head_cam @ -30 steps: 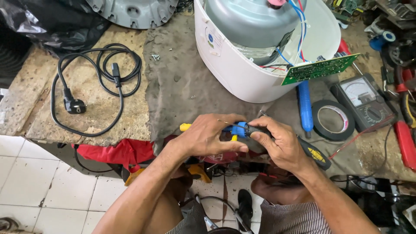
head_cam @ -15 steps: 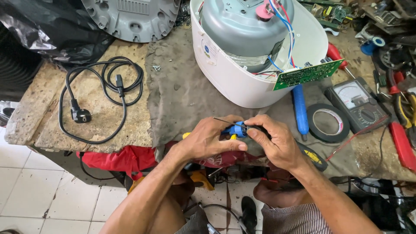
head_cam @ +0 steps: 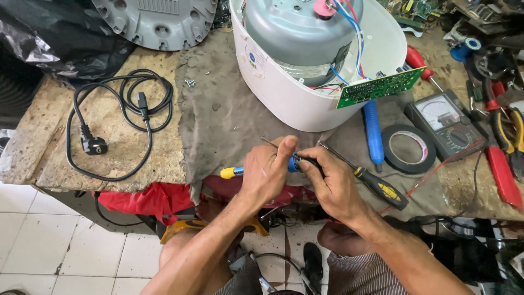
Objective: The person disassembles a blue and yellow cylindrical component, removes a metal spring and a yellow plastic piece, then reassembles the parts. The work is performed at a cluttered workbench with tools and an open appliance nearby.
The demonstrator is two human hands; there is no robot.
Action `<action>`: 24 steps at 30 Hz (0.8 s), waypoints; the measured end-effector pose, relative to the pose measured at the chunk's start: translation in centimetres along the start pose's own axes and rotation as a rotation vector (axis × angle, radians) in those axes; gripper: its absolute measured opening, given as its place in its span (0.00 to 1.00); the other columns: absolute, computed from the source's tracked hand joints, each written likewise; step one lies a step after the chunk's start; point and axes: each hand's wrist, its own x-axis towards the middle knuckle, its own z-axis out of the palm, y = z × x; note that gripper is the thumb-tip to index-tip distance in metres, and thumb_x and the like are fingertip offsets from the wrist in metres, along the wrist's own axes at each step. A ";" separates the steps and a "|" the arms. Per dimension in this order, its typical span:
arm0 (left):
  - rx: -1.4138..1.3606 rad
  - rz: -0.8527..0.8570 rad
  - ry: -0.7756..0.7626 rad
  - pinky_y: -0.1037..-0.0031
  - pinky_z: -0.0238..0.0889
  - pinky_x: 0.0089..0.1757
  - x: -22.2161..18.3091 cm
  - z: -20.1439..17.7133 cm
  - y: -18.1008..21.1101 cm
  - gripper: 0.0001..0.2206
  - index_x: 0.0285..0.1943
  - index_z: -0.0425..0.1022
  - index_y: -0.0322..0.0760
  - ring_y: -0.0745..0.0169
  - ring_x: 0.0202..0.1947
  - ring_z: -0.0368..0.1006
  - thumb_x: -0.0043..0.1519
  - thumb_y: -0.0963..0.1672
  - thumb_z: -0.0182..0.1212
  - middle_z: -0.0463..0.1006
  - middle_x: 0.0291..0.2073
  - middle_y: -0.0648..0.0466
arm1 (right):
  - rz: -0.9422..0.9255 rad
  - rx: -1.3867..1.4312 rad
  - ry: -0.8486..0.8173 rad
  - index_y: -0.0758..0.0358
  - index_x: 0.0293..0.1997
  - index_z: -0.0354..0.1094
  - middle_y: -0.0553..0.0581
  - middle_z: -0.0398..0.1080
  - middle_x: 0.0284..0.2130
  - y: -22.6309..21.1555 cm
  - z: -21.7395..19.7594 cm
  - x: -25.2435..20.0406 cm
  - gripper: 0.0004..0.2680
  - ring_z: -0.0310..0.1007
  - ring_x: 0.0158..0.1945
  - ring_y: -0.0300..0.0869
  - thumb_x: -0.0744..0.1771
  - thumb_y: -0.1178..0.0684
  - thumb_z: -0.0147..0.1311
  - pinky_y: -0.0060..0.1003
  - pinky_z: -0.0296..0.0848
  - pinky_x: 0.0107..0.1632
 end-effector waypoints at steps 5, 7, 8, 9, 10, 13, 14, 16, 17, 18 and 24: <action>-0.100 -0.039 0.128 0.50 0.68 0.47 -0.9 -0.6 3.4 0.32 0.38 0.82 0.45 0.26 0.41 0.77 0.67 0.61 0.29 0.82 0.28 0.40 | 0.031 -0.034 0.047 0.62 0.48 0.74 0.60 0.75 0.23 0.2 0.6 -0.6 0.07 0.77 0.29 0.47 0.70 0.52 0.52 0.42 0.76 0.38; -0.088 -0.037 0.113 0.48 0.67 0.47 -0.6 -0.6 3.3 0.32 0.41 0.79 0.44 0.26 0.40 0.77 0.66 0.61 0.29 0.80 0.27 0.39 | 0.043 -0.030 0.043 0.61 0.48 0.74 0.60 0.76 0.24 0.7 0.7 -0.6 0.07 0.77 0.29 0.47 0.70 0.52 0.52 0.42 0.76 0.37; -0.081 -0.041 0.105 0.46 0.66 0.47 -0.6 -0.6 3.2 0.31 0.43 0.77 0.43 0.26 0.39 0.76 0.66 0.62 0.29 0.77 0.25 0.38 | 0.054 -0.023 0.029 0.60 0.49 0.74 0.60 0.77 0.25 0.9 0.8 -0.6 0.07 0.78 0.29 0.48 0.70 0.51 0.52 0.43 0.76 0.36; -0.081 -0.043 0.105 0.46 0.66 0.47 -0.5 -0.5 3.1 0.31 0.43 0.77 0.43 0.26 0.39 0.76 0.66 0.62 0.29 0.77 0.25 0.38 | 0.055 -0.022 0.028 0.60 0.49 0.74 0.60 0.77 0.25 1.3 0.7 -0.8 0.07 0.78 0.29 0.48 0.70 0.51 0.52 0.43 0.76 0.36; -0.051 -0.045 0.092 0.44 0.65 0.47 -0.3 -0.6 3.0 0.31 0.45 0.76 0.43 0.24 0.40 0.76 0.66 0.62 0.29 0.78 0.26 0.37 | 0.055 -0.031 0.010 0.60 0.51 0.73 0.61 0.77 0.26 1.7 0.5 -0.8 0.08 0.78 0.30 0.49 0.69 0.51 0.54 0.44 0.75 0.36; 0.012 -0.035 0.064 0.43 0.64 0.48 0.0 -0.9 2.9 0.31 0.48 0.72 0.43 0.23 0.41 0.75 0.66 0.62 0.29 0.78 0.27 0.36 | 0.017 -0.046 -0.033 0.62 0.58 0.67 0.66 0.76 0.31 0.2 0.0 0.4 0.15 0.77 0.33 0.57 0.66 0.52 0.59 0.52 0.72 0.37; 0.046 -0.027 0.037 0.43 0.64 0.48 0.1 -0.9 2.9 0.30 0.49 0.71 0.43 0.23 0.42 0.75 0.66 0.62 0.30 0.77 0.27 0.36 | -0.009 -0.053 -0.056 0.66 0.63 0.62 0.71 0.75 0.34 -0.7 -0.2 0.8 0.21 0.76 0.35 0.63 0.64 0.54 0.63 0.59 0.70 0.38; 0.054 -0.023 0.016 0.42 0.63 0.49 -0.1 -1.2 3.7 0.30 0.53 0.69 0.44 0.22 0.43 0.75 0.65 0.63 0.28 0.79 0.29 0.36 | 0.019 -0.005 -0.053 0.60 0.61 0.68 0.65 0.78 0.36 1.5 0.1 0.5 0.17 0.79 0.39 0.56 0.65 0.54 0.62 0.53 0.73 0.41; 0.063 -0.021 -0.002 0.41 0.63 0.49 -0.2 -1.5 4.1 0.31 0.57 0.66 0.45 0.22 0.44 0.75 0.64 0.63 0.26 0.80 0.31 0.37 | 0.046 0.046 -0.051 0.54 0.58 0.74 0.59 0.80 0.39 2.6 0.3 0.4 0.14 0.81 0.43 0.49 0.65 0.54 0.61 0.48 0.76 0.44; 0.061 -0.017 0.004 0.41 0.63 0.49 -0.3 -1.5 3.3 0.31 0.57 0.66 0.45 0.22 0.44 0.75 0.64 0.63 0.26 0.80 0.31 0.37 | 0.039 0.043 -0.052 0.54 0.58 0.74 0.59 0.80 0.39 3.2 0.3 0.0 0.14 0.81 0.43 0.49 0.65 0.54 0.61 0.48 0.76 0.44; -0.287 0.519 0.678 0.75 0.68 0.34 -2.5 0.0 -0.4 0.13 0.35 0.76 0.39 0.65 0.23 0.68 0.70 0.46 0.51 0.71 0.18 0.57 | 0.163 0.669 0.159 0.69 0.65 0.60 0.64 0.74 0.35 6.1 1.2 -1.0 0.17 0.74 0.26 0.39 0.68 0.59 0.54 0.32 0.77 0.32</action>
